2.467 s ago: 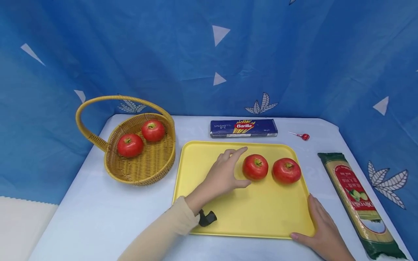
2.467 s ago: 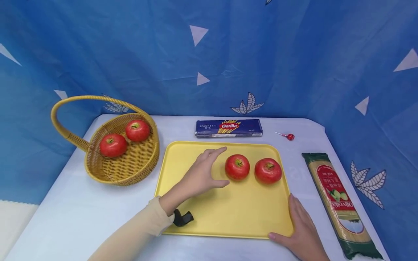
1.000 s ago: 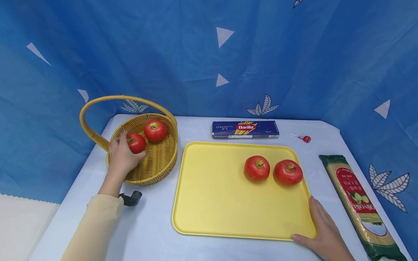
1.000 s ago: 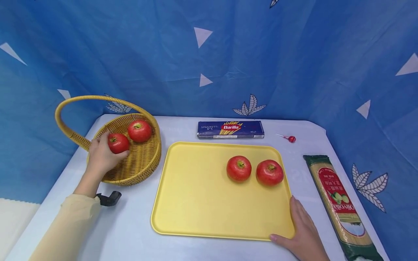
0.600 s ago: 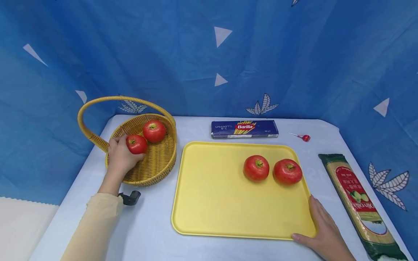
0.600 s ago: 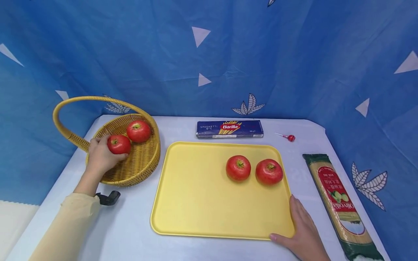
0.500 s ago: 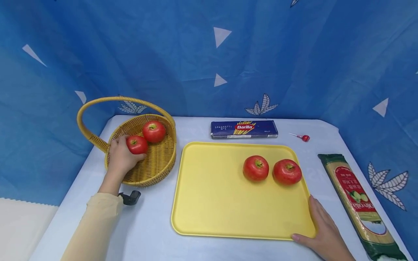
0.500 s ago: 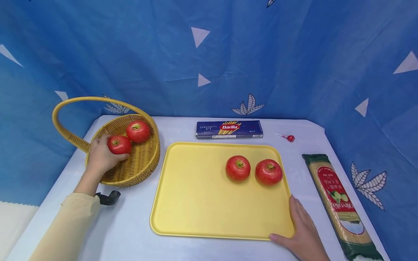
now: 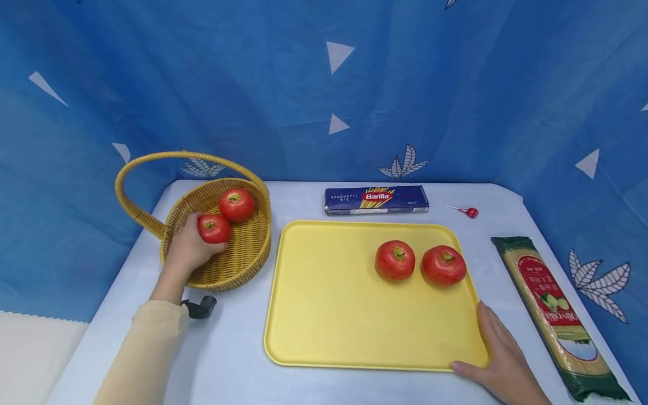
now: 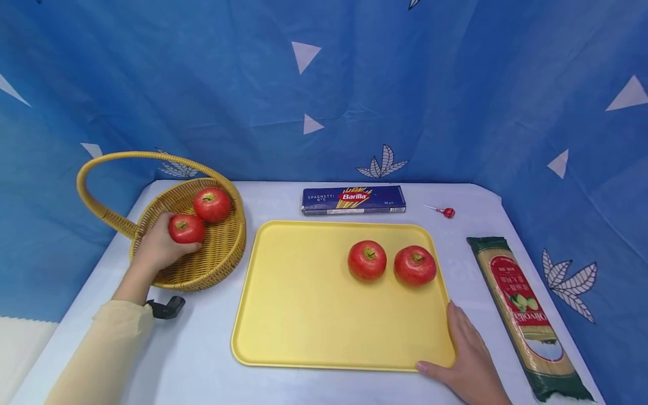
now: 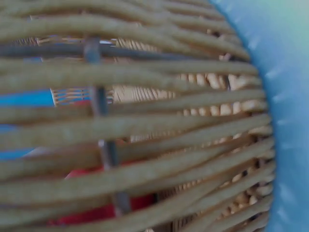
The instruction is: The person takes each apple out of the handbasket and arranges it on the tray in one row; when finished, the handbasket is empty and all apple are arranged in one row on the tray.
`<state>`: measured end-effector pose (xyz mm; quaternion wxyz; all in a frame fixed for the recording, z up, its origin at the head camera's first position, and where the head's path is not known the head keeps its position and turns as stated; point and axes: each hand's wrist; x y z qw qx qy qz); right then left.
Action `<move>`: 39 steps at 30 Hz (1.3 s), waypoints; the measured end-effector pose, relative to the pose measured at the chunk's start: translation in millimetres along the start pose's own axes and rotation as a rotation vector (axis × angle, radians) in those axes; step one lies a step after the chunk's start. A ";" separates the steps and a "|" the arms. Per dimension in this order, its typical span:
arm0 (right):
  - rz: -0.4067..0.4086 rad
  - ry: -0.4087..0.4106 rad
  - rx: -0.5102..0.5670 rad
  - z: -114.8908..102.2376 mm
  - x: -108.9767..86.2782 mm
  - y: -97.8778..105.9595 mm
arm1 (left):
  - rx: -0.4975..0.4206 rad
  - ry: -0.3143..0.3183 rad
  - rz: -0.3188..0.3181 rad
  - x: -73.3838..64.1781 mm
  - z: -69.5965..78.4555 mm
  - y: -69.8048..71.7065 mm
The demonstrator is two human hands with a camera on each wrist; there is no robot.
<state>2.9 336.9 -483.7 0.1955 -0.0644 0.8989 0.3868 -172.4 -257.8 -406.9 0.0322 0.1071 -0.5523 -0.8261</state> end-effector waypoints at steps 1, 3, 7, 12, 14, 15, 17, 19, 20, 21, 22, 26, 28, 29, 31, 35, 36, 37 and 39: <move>0.000 -0.002 -0.002 -0.5 0.5 -0.1 | -0.007 0.006 0.004 -1.3 -0.1 -0.1; -0.004 -0.008 -0.007 -1.6 1.4 -0.1 | -0.016 0.015 0.018 -5.2 0.8 0.4; -0.008 -0.018 -0.018 -3.3 2.7 0.4 | -0.036 0.010 0.081 -17.7 9.1 6.1; -0.003 -0.014 -0.003 -2.4 0.2 0.5 | -0.070 -0.043 0.193 -41.8 29.7 18.0; -0.001 -0.017 0.003 -1.7 -0.6 0.4 | -0.091 -0.073 0.232 -53.1 39.6 21.7; 0.001 -0.019 0.003 -1.5 -0.7 0.3 | -0.102 -0.087 0.244 -58.9 44.9 23.1; 0.002 -0.023 0.004 -1.1 -0.7 0.2 | -0.128 -0.113 0.258 -70.2 56.3 25.1; 0.001 -0.024 0.004 -0.5 -0.3 -0.2 | -0.151 -0.141 0.265 -80.3 67.6 25.2; 0.001 -0.024 0.003 -0.2 -0.2 -0.4 | -0.163 -0.154 0.265 -85.0 73.6 24.7; 0.000 -0.023 0.003 0.1 -0.1 -0.8 | -0.170 -0.169 0.267 -89.3 79.4 23.7; 0.000 -0.023 0.002 0.4 -0.1 -1.0 | -0.175 -0.184 0.269 -93.2 85.3 22.4; 0.000 -0.019 0.000 0.7 -0.2 -1.5 | -0.193 -0.260 0.266 -104.9 107.5 14.9; 0.002 -0.017 0.000 0.0 -0.5 -1.4 | -0.194 -0.295 0.245 -107.5 117.7 9.8; 0.002 -0.015 -0.002 -0.5 -0.7 -1.3 | -0.193 -0.312 0.231 -107.8 122.3 6.7; 0.004 -0.010 -0.002 -1.2 -1.2 -1.2 | -0.193 -0.336 0.200 -106.9 131.2 -0.6; 0.001 -0.009 -0.015 -2.2 -0.1 -0.6 | -0.187 -0.363 0.141 -101.6 147.5 -20.7; 0.000 -0.012 -0.017 -2.6 0.3 -0.4 | -0.185 -0.366 0.124 -99.9 151.5 -26.3; -0.001 -0.014 -0.020 -2.9 0.7 -0.2 | -0.187 -0.372 0.109 -98.1 155.5 -32.3; -0.003 -0.017 -0.025 -3.1 1.2 0.0 | -0.189 -0.377 0.070 -93.9 163.3 -44.7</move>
Point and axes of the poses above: each hand's wrist, its own x-axis towards the middle knuckle, its own y-axis out of the back of the hand, z = x × y, and after that the axes turned 11 degrees about x, right-handed
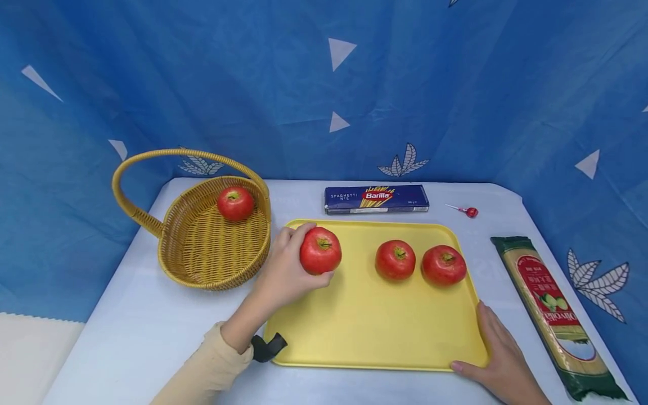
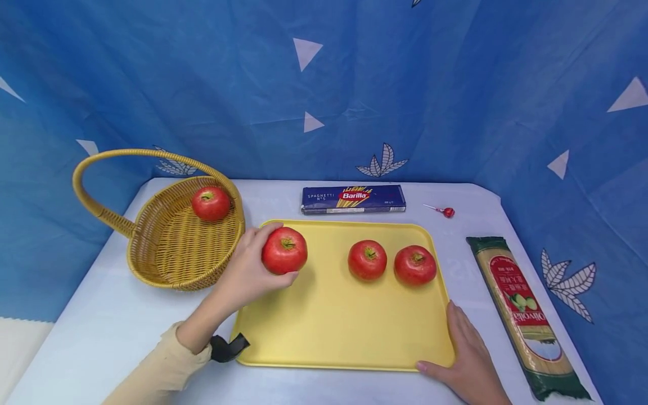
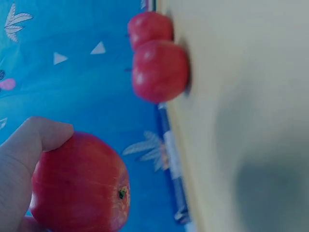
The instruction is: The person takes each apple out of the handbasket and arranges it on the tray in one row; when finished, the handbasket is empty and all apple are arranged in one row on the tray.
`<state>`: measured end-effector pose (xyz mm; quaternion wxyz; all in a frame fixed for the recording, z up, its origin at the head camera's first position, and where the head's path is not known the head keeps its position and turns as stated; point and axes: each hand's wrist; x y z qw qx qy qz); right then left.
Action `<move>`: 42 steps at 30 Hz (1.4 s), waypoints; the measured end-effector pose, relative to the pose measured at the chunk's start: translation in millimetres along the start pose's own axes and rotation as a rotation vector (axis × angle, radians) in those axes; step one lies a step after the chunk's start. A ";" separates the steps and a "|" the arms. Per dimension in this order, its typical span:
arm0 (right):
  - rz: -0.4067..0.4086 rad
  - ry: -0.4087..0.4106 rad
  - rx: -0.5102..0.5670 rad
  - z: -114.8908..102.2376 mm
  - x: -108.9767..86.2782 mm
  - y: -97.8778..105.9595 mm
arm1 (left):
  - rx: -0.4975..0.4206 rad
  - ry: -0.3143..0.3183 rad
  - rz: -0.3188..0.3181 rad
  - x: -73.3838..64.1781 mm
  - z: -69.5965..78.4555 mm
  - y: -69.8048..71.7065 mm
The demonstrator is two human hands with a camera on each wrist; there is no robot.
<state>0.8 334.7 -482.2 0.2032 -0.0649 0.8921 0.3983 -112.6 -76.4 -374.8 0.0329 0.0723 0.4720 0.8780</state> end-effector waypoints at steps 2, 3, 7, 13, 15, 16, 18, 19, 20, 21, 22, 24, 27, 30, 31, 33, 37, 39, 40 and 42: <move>0.003 0.000 -0.003 0.5 -0.2 0.2 | -0.012 -0.007 -0.039 6.0 2.3 -13.9; 0.005 0.001 -0.003 1.0 -0.2 0.2 | -0.020 -0.008 -0.055 9.0 3.0 -20.7; 0.018 0.014 -0.006 2.8 -0.2 -0.2 | -0.047 -0.009 -0.108 21.2 2.9 -45.0; 0.027 0.028 0.002 2.9 -1.7 -1.4 | -0.098 -0.009 -0.164 33.3 0.3 -67.8; 0.032 0.032 -0.001 3.0 -2.4 -1.6 | -0.106 -0.010 -0.177 35.6 0.4 -72.8; 0.034 0.033 -0.004 2.9 -2.6 -1.8 | -0.109 -0.012 -0.181 36.6 0.6 -75.0; 0.039 0.039 -0.009 2.8 -2.6 -1.6 | -0.110 -0.015 -0.185 38.3 1.3 -78.8; 0.040 0.040 -0.009 2.8 -2.5 -1.6 | -0.110 -0.015 -0.185 38.9 1.7 -80.4; 0.041 0.042 -0.007 3.0 -2.1 -1.6 | -0.113 -0.016 -0.184 39.3 2.1 -81.7; 0.041 0.043 -0.005 3.0 -2.0 -1.6 | -0.114 -0.015 -0.184 39.5 2.5 -82.8; 0.041 0.045 -0.003 3.1 -1.7 -1.6 | -0.113 -0.014 -0.183 39.9 2.7 -83.9; 0.040 0.043 0.001 3.5 -1.3 -1.9 | -0.113 -0.008 -0.180 40.4 2.8 -85.7; 0.040 0.037 0.001 3.8 -1.2 -2.6 | -0.119 -0.005 -0.185 40.8 2.8 -87.8; 0.041 0.035 0.000 3.2 -1.2 -2.8 | -0.131 -0.011 -0.193 40.4 2.3 -89.2; 0.041 0.037 -0.001 2.8 -1.2 -2.8 | -0.135 -0.017 -0.195 40.4 2.2 -89.5; 0.042 0.044 0.001 2.5 -0.8 -2.6 | -0.135 -0.024 -0.201 39.9 1.9 -89.7; 0.040 0.055 -0.004 2.1 -0.3 -2.0 | -0.124 -0.022 -0.216 38.4 1.8 -87.0; 0.036 0.050 -0.007 2.3 -0.3 -1.7 | -0.109 -0.020 -0.223 36.7 2.8 -82.7; 0.033 0.048 -0.009 2.3 -0.4 -1.5 | -0.102 -0.024 -0.222 35.4 3.4 -79.4; 0.027 0.042 -0.008 2.8 -0.6 -1.2 | -0.089 -0.037 -0.216 31.6 4.7 -69.9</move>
Point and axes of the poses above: each hand's wrist, its own x-axis towards the middle knuckle, its own y-axis out of the back of the hand, z = x × y, and after that the axes turned 11 degrees about x, right-handed
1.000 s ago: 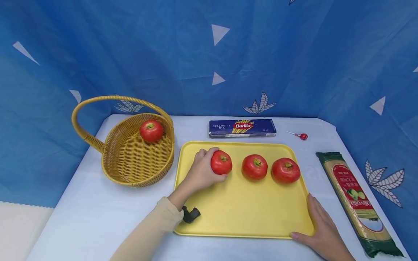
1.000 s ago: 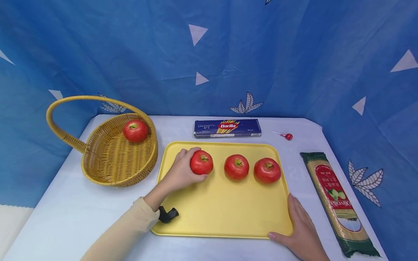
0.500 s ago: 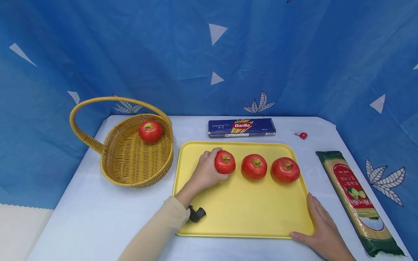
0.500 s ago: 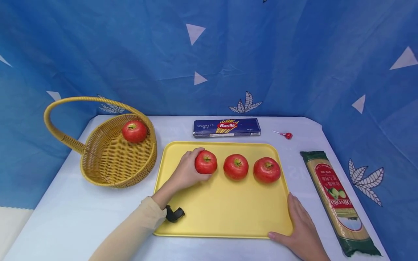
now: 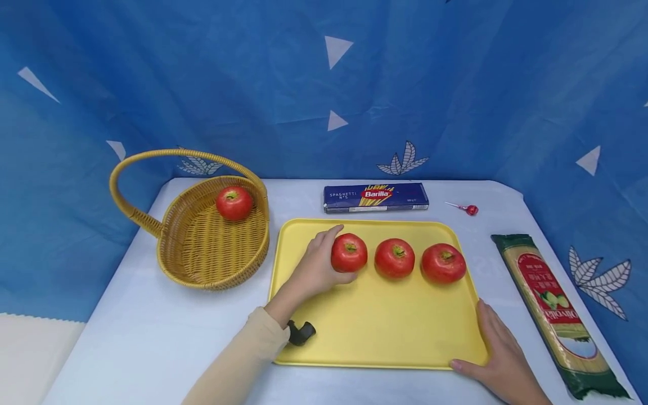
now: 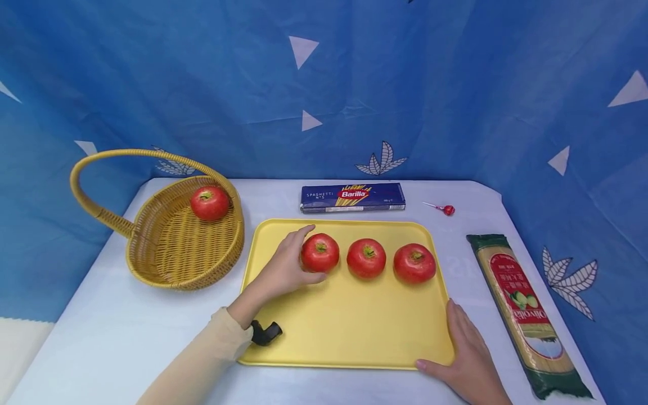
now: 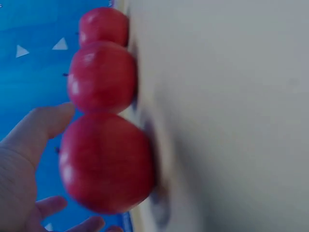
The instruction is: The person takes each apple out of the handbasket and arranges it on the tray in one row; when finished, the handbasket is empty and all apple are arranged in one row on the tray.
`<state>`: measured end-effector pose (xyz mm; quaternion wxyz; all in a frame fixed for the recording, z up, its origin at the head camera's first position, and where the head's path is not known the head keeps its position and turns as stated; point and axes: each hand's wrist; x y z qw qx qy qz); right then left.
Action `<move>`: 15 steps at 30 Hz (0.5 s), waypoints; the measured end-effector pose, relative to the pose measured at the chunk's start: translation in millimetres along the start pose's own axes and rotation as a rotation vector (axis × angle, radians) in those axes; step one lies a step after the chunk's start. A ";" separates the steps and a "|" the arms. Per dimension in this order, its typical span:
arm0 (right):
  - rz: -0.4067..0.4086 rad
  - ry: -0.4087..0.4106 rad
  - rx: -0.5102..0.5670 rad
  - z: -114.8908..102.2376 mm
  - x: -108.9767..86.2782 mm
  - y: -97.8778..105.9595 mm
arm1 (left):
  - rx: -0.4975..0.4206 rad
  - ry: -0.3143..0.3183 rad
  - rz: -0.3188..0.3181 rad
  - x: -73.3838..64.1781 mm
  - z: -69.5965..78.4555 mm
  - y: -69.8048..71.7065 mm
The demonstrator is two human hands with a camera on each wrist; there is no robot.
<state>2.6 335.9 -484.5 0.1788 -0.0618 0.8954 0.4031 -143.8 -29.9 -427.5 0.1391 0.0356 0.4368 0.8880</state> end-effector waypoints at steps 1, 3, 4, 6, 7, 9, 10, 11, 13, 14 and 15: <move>-0.003 -0.002 0.002 0.2 -0.1 0.1 | 0.005 -0.005 0.003 -4.1 0.6 5.2; -0.008 -0.006 0.007 0.3 -0.3 0.0 | 0.010 -0.016 0.019 -14.4 0.7 17.6; -0.010 -0.006 0.012 0.5 -0.5 -0.2 | 0.002 -0.022 0.032 -20.6 -0.2 24.5; -0.014 -0.007 0.023 1.1 -0.6 -0.8 | -0.026 -0.036 0.064 -34.2 -4.4 38.8; -0.015 -0.006 0.026 1.3 -0.7 -1.1 | -0.042 -0.043 0.084 -41.4 -7.4 46.2; -0.016 -0.004 0.028 1.6 -0.8 -1.1 | -0.067 -0.056 0.135 -55.6 -14.8 60.9; -0.016 -0.004 0.026 1.7 -0.7 -1.0 | -0.074 -0.057 0.162 -62.2 -18.9 67.9; -0.016 -0.003 0.023 1.8 -0.6 -0.7 | -0.074 -0.054 0.188 -68.5 -23.0 75.0; -0.016 -0.005 0.015 1.7 -0.5 0.3 | -0.061 -0.041 0.240 -79.0 -31.5 88.7; -0.017 -0.007 0.011 1.7 -0.5 1.0 | -0.053 -0.030 0.263 -83.0 -35.9 95.2; -0.019 -0.009 0.008 1.7 -0.3 1.6 | -0.044 -0.022 0.289 -86.4 -40.0 101.2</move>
Point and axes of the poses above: each hand's wrist, its own x-axis towards the middle knuckle, its own y-axis out of the back of the hand, z = x × y, and after that the axes turned 11 degrees about x, right-handed
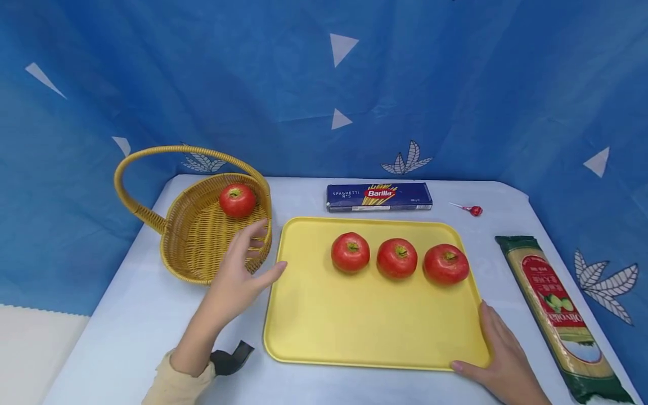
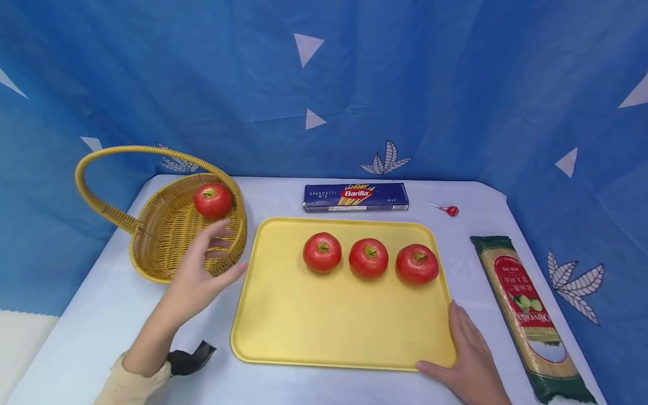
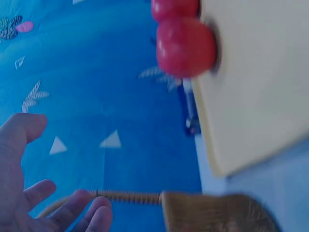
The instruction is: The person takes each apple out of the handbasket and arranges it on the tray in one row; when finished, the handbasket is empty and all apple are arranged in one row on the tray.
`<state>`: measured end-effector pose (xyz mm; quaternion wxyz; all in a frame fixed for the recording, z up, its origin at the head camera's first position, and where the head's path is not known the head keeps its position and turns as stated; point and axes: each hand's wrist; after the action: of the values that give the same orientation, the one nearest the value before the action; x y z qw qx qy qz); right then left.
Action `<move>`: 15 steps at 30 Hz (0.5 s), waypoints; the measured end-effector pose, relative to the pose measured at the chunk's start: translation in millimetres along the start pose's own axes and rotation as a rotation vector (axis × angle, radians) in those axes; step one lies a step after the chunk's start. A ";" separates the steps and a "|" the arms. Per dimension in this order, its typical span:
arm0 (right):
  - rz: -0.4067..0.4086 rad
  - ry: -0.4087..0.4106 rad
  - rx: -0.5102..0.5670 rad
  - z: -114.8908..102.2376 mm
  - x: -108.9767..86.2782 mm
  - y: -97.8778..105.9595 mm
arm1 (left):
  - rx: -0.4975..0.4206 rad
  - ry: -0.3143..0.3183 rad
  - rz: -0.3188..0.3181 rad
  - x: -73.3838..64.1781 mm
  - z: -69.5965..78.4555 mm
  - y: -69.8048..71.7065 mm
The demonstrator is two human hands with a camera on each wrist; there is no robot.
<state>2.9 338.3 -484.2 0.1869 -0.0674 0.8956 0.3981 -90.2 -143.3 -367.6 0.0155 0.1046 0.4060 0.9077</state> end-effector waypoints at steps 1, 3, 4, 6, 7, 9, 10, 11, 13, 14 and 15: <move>-0.001 -0.005 -0.001 0.3 0.1 0.5 | 0.008 0.004 0.023 -1.0 -3.8 6.5; -0.001 -0.009 -0.001 0.5 -0.1 1.3 | 0.033 0.009 0.067 -2.2 -11.1 17.6; -0.001 -0.009 0.001 0.7 -0.2 1.4 | 0.048 0.013 0.086 -2.8 -14.3 22.5; 0.000 -0.005 0.004 0.7 -0.3 1.2 | 0.063 0.022 0.119 -4.4 -18.4 31.2; 0.002 -0.001 0.007 0.8 -0.3 1.0 | 0.067 0.024 0.129 -5.0 -19.6 35.7; 0.005 0.010 0.012 0.7 -0.8 0.5 | 0.072 0.025 0.143 -5.1 -19.1 44.4; 0.005 0.010 0.013 0.7 -0.8 0.3 | 0.078 0.026 0.144 -4.0 -18.1 49.2; 0.006 0.011 0.013 0.7 -0.9 0.2 | 0.082 0.024 0.141 -2.0 -16.7 54.4; 0.007 0.013 0.013 1.0 -1.0 -0.2 | 0.107 0.018 0.122 4.6 -13.9 65.8; 0.008 0.013 0.014 1.1 -1.2 -0.3 | 0.118 0.017 0.105 8.7 -12.7 71.7; 0.008 0.015 0.014 1.3 -1.4 -0.3 | 0.128 0.016 0.084 13.6 -12.2 77.4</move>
<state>4.7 338.9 -484.7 0.1793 -0.0654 0.9000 0.3918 -101.5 -202.6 -315.8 -0.0327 0.1149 0.4586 0.8806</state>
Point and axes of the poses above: each hand's wrist, its own x-axis towards the middle knuckle, its own y-axis out of the back of the hand, z = x × y, and after that the axes turned 11 degrees about x, right-handed
